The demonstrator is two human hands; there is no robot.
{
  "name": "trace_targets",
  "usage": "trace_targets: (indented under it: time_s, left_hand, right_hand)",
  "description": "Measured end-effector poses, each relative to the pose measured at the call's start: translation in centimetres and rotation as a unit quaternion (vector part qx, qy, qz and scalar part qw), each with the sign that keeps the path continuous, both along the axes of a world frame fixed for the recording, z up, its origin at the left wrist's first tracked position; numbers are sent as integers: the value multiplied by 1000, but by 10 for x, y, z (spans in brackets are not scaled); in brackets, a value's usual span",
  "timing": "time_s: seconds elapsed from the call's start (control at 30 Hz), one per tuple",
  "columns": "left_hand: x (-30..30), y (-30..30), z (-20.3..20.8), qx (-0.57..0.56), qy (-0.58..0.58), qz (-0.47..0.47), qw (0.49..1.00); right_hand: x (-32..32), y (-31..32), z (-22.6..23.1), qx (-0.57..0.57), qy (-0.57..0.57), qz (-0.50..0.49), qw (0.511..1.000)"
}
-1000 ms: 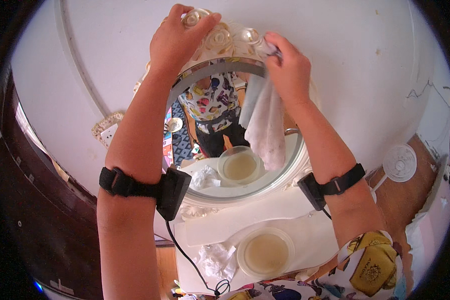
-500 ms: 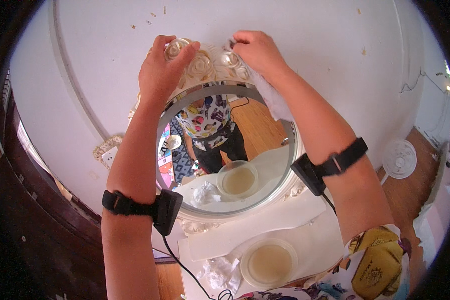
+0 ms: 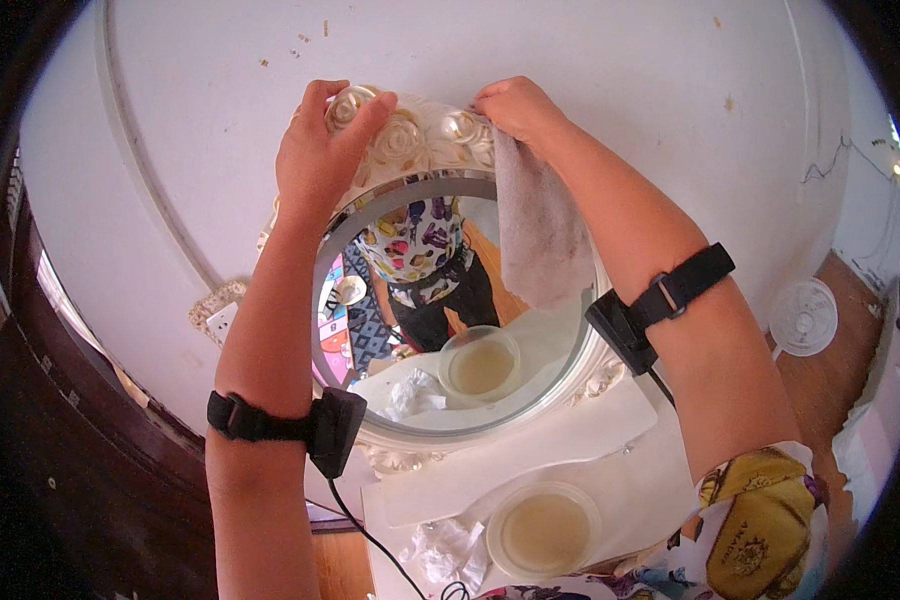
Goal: The person cleans the ornate frame and surface of a round mirror using a cloth and a bowl of liquid. The person wipes the top decorative elements, rinses and wrings the cloth in the bowl, and continues wiping different sections of the frame and the mirror glass.
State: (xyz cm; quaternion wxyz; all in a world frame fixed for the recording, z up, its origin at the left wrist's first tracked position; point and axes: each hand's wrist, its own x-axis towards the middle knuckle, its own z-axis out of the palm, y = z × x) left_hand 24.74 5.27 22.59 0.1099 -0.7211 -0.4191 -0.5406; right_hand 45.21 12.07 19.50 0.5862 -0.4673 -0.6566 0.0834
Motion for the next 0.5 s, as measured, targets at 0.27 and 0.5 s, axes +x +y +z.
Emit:
trace_targets:
  time_s: [0.27, 0.5]
  left_hand:
    - [-6, -3, -2, 14, 8, 42, 999]
    - [-4, 0, -3, 30, 10, 16, 999]
  right_hand:
    - [30, -33, -74, 9, 445, 153, 882]
    - [14, -53, -72, 255, 120, -42, 958]
